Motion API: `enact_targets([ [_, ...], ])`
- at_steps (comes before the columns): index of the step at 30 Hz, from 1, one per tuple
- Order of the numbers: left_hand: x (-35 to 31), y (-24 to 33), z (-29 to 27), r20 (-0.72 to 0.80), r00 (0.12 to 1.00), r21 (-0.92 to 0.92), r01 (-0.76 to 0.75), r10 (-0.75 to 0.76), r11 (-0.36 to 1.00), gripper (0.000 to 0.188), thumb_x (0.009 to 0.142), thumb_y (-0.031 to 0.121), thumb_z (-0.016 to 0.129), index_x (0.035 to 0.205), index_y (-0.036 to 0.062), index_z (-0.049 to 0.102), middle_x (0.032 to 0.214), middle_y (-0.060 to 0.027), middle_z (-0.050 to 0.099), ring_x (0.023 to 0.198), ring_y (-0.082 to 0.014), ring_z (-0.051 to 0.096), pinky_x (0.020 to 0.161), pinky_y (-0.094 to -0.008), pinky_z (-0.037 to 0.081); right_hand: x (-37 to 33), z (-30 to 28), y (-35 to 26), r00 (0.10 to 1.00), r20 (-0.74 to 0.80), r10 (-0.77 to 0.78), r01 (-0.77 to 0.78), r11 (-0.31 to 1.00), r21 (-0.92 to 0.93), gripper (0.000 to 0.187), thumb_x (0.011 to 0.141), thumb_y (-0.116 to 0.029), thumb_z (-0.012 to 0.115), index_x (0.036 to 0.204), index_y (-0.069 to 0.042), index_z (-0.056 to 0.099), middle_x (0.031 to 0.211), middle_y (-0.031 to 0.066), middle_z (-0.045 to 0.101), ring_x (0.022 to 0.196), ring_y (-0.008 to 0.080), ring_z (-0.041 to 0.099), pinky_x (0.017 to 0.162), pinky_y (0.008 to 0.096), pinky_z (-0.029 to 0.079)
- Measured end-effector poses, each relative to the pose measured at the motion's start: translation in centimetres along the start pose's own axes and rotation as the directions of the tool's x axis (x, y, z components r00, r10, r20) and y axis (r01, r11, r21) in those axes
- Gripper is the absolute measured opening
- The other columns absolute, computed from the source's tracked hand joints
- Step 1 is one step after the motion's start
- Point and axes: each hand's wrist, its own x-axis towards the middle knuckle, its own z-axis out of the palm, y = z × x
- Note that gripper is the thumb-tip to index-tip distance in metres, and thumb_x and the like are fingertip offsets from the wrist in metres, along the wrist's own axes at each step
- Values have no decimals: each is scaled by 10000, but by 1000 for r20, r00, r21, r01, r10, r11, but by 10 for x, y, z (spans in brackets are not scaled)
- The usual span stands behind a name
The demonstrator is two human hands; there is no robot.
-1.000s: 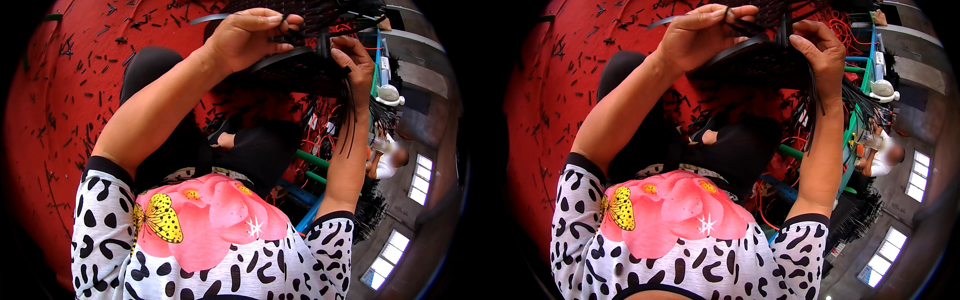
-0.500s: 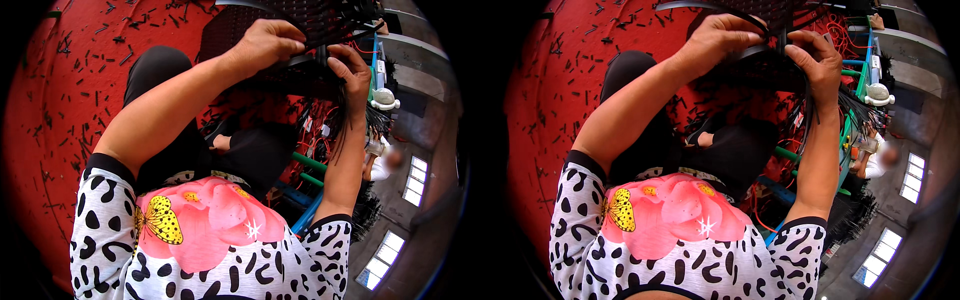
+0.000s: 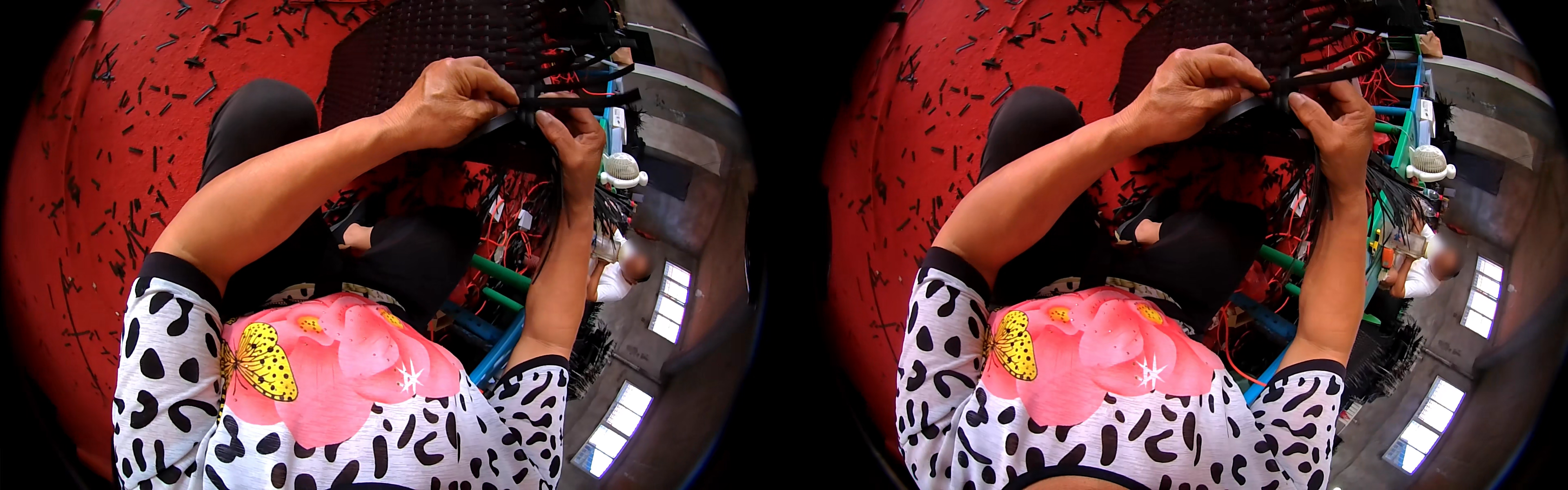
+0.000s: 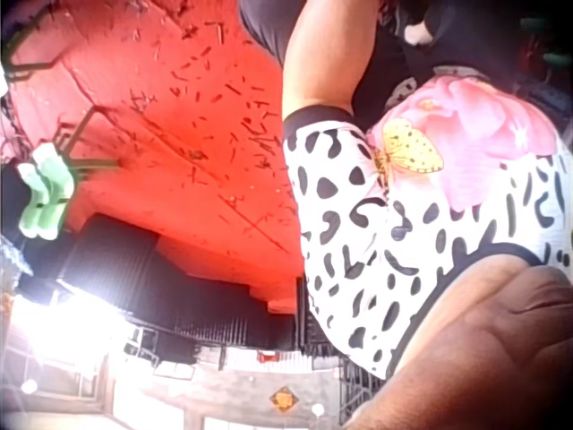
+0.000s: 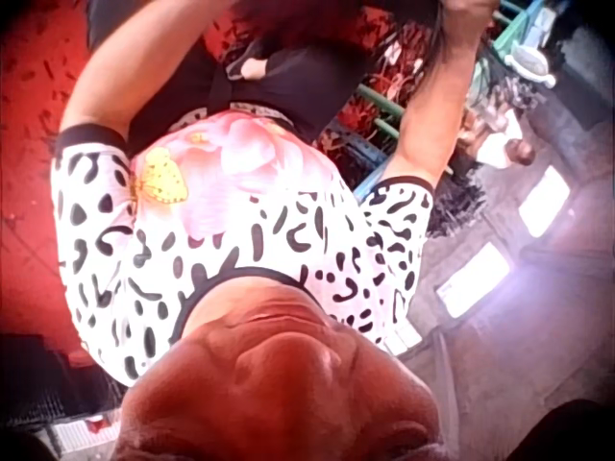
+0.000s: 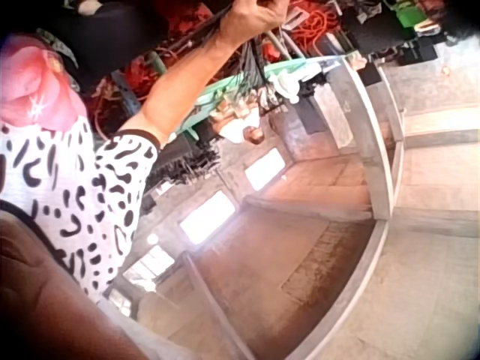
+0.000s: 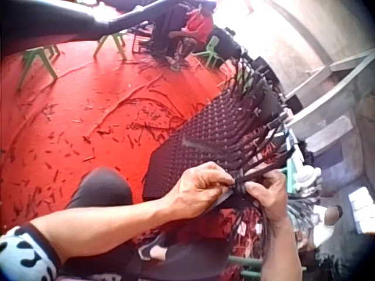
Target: The person sits on a red floor and weaves black plastic strips into a mesh basket frame. They use a hammer to secure the strips and a knife to trim excess material. The person works on the basket in their lap, occasionally adjusting the frame and tools.
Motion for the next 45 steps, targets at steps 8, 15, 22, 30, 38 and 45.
enact_targets([
  [8, 5, 17, -1, 2, 993, -179, 116, -117, 977, 251, 878, 21, 518, 1118, 30, 595, 1032, 9, 613, 820, -52, 522, 737, -205, 450, 0, 0, 0, 1000, 1, 0, 0, 1000, -24, 163, 758, -5, 639, 918, 16, 619, 796, 13, 606, 710, 71, 552, 653, 191, 436],
  [15, -3, 10, -7, -206, 978, 188, 7, 33, 982, 67, 843, 39, 608, 900, 3, 604, 738, 8, 579, 665, -40, 526, 595, -193, 443, -3, 7, -5, 999, -34, 11, -10, 1000, 8, 86, 773, -31, 628, 845, 13, 610, 742, -2, 601, 668, 52, 537, 610, 185, 424],
  [22, -13, 13, -3, 100, 990, -44, 101, -97, 994, 207, 838, -37, 537, 1025, 3, 617, 879, -7, 608, 821, -56, 555, 720, -204, 458, -3, 5, -2, 1000, -24, 7, -8, 1000, -15, 76, 771, -37, 630, 818, 18, 608, 737, 6, 606, 668, 50, 538, 606, 187, 428],
  [30, -9, 14, -9, 131, 978, 121, -175, 160, 977, 213, 844, -59, 528, 1000, 29, 642, 911, -33, 572, 833, -80, 558, 713, -207, 463, -5, 6, -1, 999, -24, -31, 31, 1000, 3, 63, 771, -37, 624, 808, 10, 606, 724, -4, 598, 653, 39, 519, 599, 181, 416],
  [38, -12, 25, -6, 181, 983, -132, 50, -25, 990, 165, 862, -30, 525, 982, -4, 636, 1003, -57, 600, 788, -87, 584, 646, -191, 473, -7, 7, 0, 998, -44, -35, 35, 999, -16, 64, 773, -51, 628, 785, 5, 601, 709, -4, 593, 645, 39, 516, 592, 184, 411],
  [45, -15, 38, -20, 150, 986, -331, 121, -74, 936, 158, 898, 83, 538, 985, -10, 633, 919, -77, 640, 628, -84, 560, 590, -200, 471, -6, 5, 2, 998, -47, -40, 40, 999, 11, 65, 779, -55, 628, 790, 6, 608, 705, 1, 598, 646, 42, 525, 589, 184, 414],
])
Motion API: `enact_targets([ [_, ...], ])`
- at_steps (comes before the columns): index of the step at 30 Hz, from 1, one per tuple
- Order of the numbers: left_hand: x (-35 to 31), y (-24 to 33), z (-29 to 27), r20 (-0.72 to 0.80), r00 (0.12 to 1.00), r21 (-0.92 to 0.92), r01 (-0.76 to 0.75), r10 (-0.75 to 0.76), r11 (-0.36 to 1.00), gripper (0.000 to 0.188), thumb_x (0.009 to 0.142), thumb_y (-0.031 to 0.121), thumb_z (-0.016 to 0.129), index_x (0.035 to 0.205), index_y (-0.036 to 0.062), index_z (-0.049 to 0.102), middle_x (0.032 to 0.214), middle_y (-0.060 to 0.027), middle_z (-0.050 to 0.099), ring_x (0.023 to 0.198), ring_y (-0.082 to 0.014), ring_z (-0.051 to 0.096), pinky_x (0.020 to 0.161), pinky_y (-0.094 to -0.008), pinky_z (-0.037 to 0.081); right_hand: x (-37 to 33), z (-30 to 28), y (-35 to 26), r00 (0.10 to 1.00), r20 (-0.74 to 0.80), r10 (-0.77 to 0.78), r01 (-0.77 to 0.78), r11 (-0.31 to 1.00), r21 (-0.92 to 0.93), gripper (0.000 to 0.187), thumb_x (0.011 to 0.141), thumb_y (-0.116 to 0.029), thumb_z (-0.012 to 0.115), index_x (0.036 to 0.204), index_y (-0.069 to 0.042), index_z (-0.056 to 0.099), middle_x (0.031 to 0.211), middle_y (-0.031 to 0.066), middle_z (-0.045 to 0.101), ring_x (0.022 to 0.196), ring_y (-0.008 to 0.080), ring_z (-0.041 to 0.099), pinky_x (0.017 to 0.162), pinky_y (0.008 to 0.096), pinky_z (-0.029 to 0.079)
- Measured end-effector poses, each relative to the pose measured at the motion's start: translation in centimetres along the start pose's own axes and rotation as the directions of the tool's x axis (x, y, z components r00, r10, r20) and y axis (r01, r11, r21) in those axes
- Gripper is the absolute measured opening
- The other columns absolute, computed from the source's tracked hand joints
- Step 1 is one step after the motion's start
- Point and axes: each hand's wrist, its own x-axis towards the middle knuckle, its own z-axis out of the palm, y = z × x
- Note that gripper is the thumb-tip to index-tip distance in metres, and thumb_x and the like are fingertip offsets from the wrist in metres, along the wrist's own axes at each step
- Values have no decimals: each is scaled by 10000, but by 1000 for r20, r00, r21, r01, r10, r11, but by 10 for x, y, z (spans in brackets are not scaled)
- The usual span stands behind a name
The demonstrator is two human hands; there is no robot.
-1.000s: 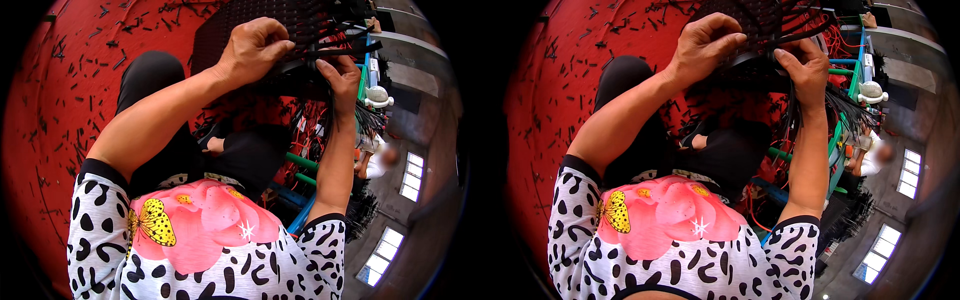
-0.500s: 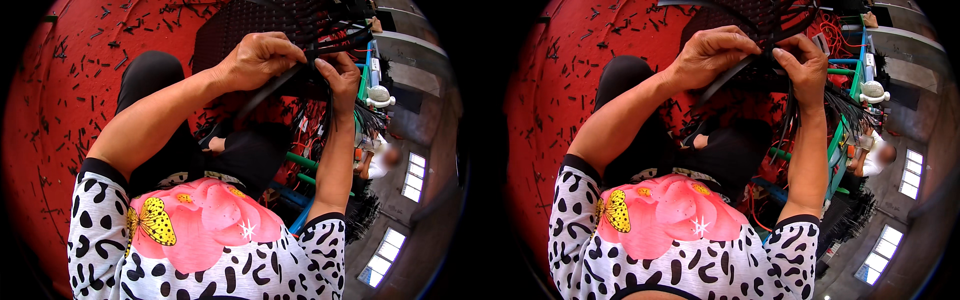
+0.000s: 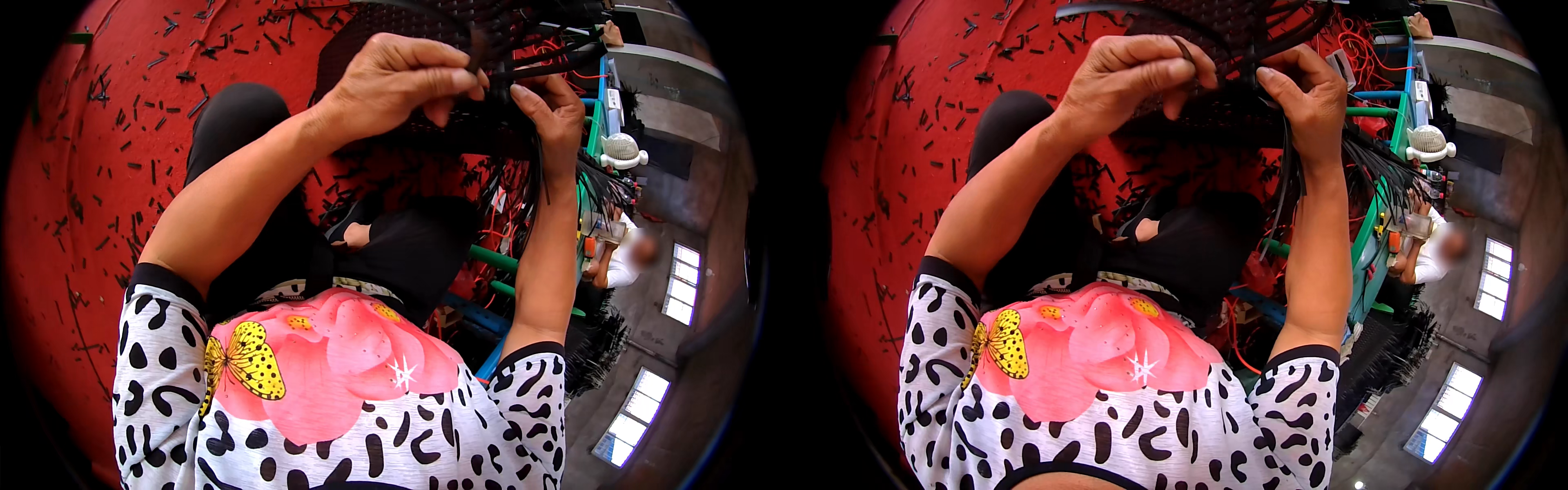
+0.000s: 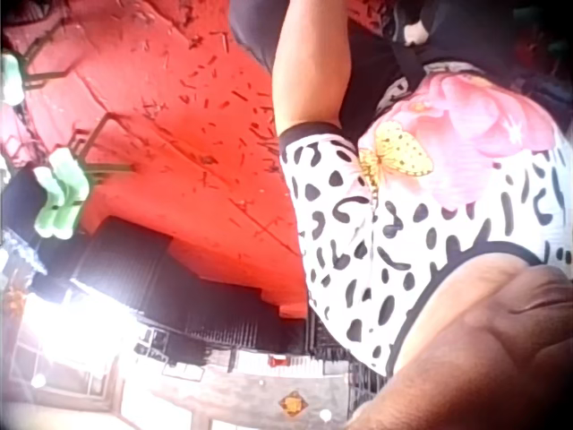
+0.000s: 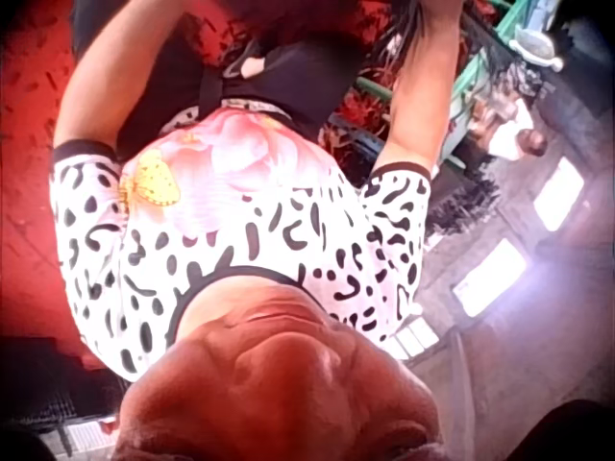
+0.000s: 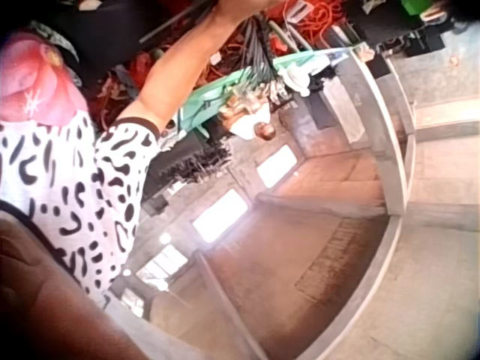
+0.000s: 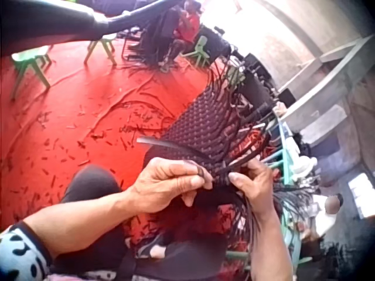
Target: The person sits on a red floor and weaves black plastic strips into a mesh basket frame. They use a hammer to secure the strips and a knife to trim excess material. The person works on the basket in their lap, occasionally adjusting the frame and tools.
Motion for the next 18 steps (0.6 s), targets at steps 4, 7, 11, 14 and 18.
enact_targets([
  [4, -3, 1, -1, -33, 998, -19, 54, -54, 998, 196, 913, 123, 529, 1017, -12, 626, 881, -72, 642, 589, -76, 515, 550, -196, 437, -1, 3, -1, 999, -40, 4, -2, 998, 59, 67, 782, -50, 629, 807, 11, 614, 713, -3, 602, 662, 44, 537, 602, 179, 421],
  [7, -5, 0, -2, -55, 997, -11, 47, -48, 999, 197, 912, 127, 532, 1027, -3, 624, 870, -64, 641, 576, -70, 498, 535, -191, 416, 1, 0, 2, 1000, -7, 7, -7, 999, 32, 70, 782, -43, 631, 824, 11, 617, 721, -3, 606, 668, 47, 545, 613, 180, 428],
  [11, -6, 0, -1, -68, 997, -5, 35, -35, 999, 209, 913, 145, 530, 1035, 3, 622, 867, -56, 639, 570, -64, 485, 525, -189, 401, 3, 0, 1, 1000, -3, -16, 16, 1000, 12, 72, 783, -38, 629, 834, 11, 616, 727, -1, 608, 658, 45, 545, 608, 178, 428],
  [14, -6, 0, -1, -76, 996, -24, 47, -49, 999, 214, 916, 164, 526, 1019, 6, 626, 869, -54, 639, 573, -63, 486, 526, -187, 401, 3, -1, 4, 1000, 10, -8, 8, 999, 38, 72, 784, -38, 628, 837, 9, 616, 729, -2, 608, 658, 41, 543, 606, 173, 425],
  [18, -5, 2, -2, -77, 996, -54, 49, -53, 997, 211, 920, 177, 519, 988, 10, 630, 866, -52, 639, 574, -61, 487, 526, -185, 404, 3, -1, 3, 1000, 15, 1, -1, 999, 35, 71, 786, -39, 628, 839, 8, 617, 729, -4, 606, 664, 37, 540, 608, 167, 420],
])
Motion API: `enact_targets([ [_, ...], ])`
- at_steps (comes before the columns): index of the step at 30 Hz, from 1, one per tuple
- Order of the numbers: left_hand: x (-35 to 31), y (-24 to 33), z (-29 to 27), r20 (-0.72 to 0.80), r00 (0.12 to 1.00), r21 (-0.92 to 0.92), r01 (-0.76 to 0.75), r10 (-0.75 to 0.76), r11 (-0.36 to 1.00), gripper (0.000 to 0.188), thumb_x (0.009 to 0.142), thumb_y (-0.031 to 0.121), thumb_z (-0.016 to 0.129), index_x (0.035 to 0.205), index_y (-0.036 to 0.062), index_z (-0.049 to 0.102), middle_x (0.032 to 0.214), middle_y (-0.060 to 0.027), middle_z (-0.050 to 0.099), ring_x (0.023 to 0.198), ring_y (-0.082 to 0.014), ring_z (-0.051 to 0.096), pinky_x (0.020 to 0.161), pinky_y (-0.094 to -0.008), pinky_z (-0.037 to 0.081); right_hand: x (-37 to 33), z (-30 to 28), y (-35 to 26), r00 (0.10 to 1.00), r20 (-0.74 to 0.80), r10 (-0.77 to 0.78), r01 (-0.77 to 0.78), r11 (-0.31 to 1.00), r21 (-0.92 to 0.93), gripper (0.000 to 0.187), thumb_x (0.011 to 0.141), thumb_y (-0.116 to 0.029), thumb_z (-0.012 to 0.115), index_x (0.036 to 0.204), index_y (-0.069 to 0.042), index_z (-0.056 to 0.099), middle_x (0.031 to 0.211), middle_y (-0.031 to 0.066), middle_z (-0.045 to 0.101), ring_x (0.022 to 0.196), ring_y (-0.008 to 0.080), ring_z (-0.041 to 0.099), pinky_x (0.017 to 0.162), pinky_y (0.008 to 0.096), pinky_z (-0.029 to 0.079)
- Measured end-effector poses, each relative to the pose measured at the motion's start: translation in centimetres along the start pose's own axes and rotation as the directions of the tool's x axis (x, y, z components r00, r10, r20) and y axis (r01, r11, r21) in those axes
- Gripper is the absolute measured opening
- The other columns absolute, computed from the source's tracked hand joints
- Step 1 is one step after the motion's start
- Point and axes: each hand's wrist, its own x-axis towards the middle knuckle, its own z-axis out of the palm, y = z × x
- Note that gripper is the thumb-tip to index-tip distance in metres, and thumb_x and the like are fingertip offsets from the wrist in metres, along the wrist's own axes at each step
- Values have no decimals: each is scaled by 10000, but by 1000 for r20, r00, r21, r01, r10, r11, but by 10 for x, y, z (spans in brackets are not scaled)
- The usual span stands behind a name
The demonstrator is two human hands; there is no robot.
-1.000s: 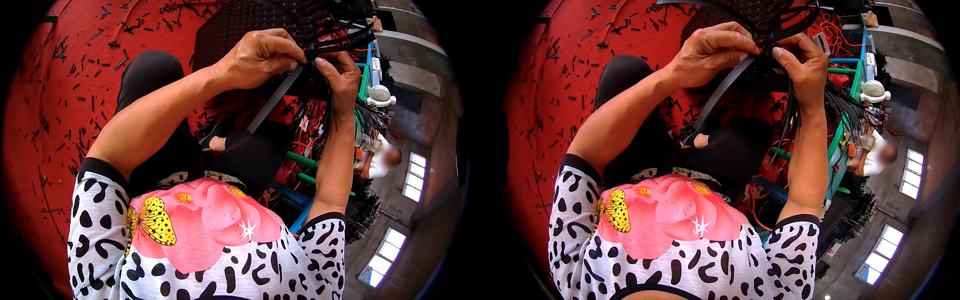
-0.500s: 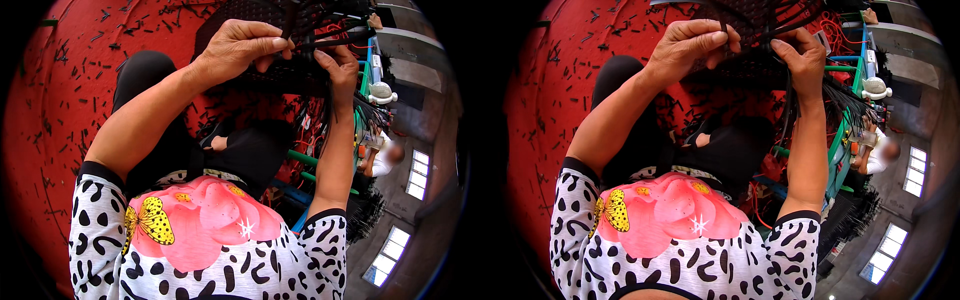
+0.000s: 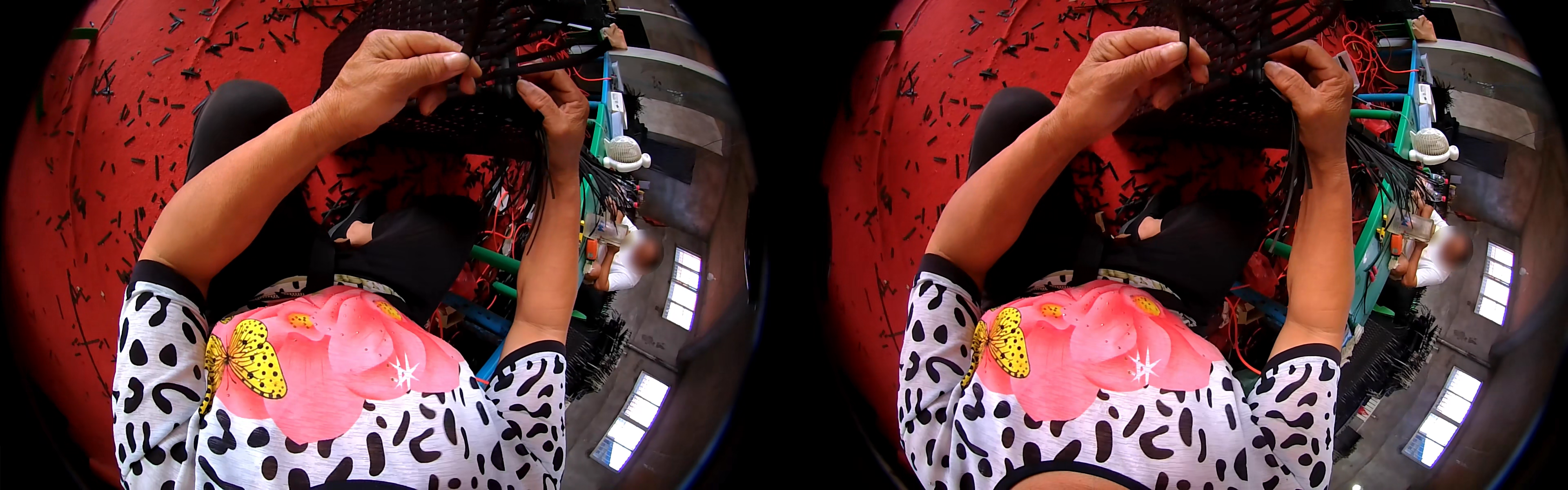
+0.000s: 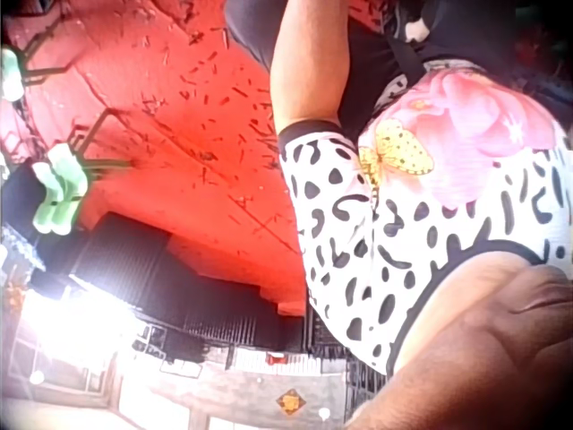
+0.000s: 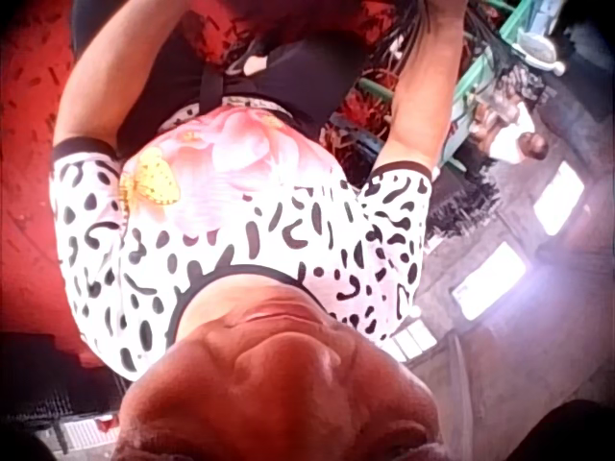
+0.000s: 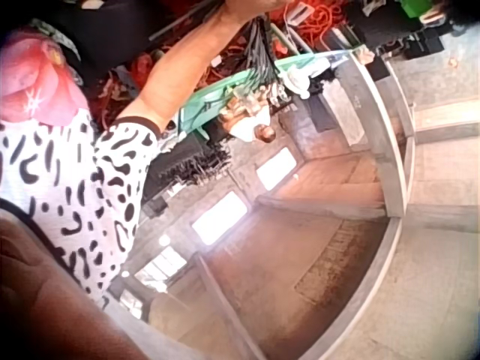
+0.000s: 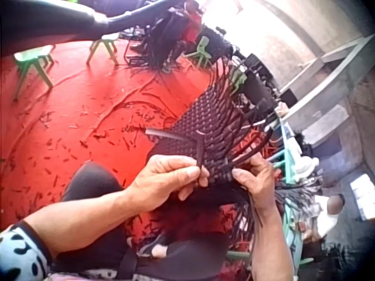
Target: The person sits on a red floor and weaves black plastic strips into a mesh basket frame. They use a hammer to secure the strips and a knife to trim excess material. The person works on the basket in their lap, occasionally adjusting the frame and tools.
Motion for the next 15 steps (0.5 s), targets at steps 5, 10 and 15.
enact_targets([
  [5, 1, 0, 0, -2, 1000, 15, 0, 0, 1000, 210, 923, 181, 517, 970, 11, 631, 858, -46, 638, 574, -53, 488, 527, -183, 405, 2, 1, 1, 1000, -21, -12, 11, 1000, -24, 71, 785, -39, 631, 836, 8, 617, 725, -6, 601, 661, 35, 535, 605, 166, 413],
  [10, 1, -1, -1, 5, 1000, 11, -13, 13, 1000, 212, 923, 181, 516, 962, 7, 631, 849, -44, 637, 575, -52, 488, 535, -183, 406, 3, 0, 0, 1000, -14, 11, -11, 1000, 0, 69, 782, -37, 630, 832, 9, 617, 730, -7, 600, 663, 34, 534, 602, 165, 408],
  [15, 1, 1, 1, 3, 1000, 26, -14, 14, 1000, 212, 923, 178, 516, 955, 4, 633, 842, -49, 639, 574, -53, 488, 544, -185, 408, 1, -1, 1, 1000, -16, 11, -11, 1000, -16, 74, 781, -38, 631, 839, 6, 617, 741, -8, 602, 667, 36, 537, 608, 162, 410],
])
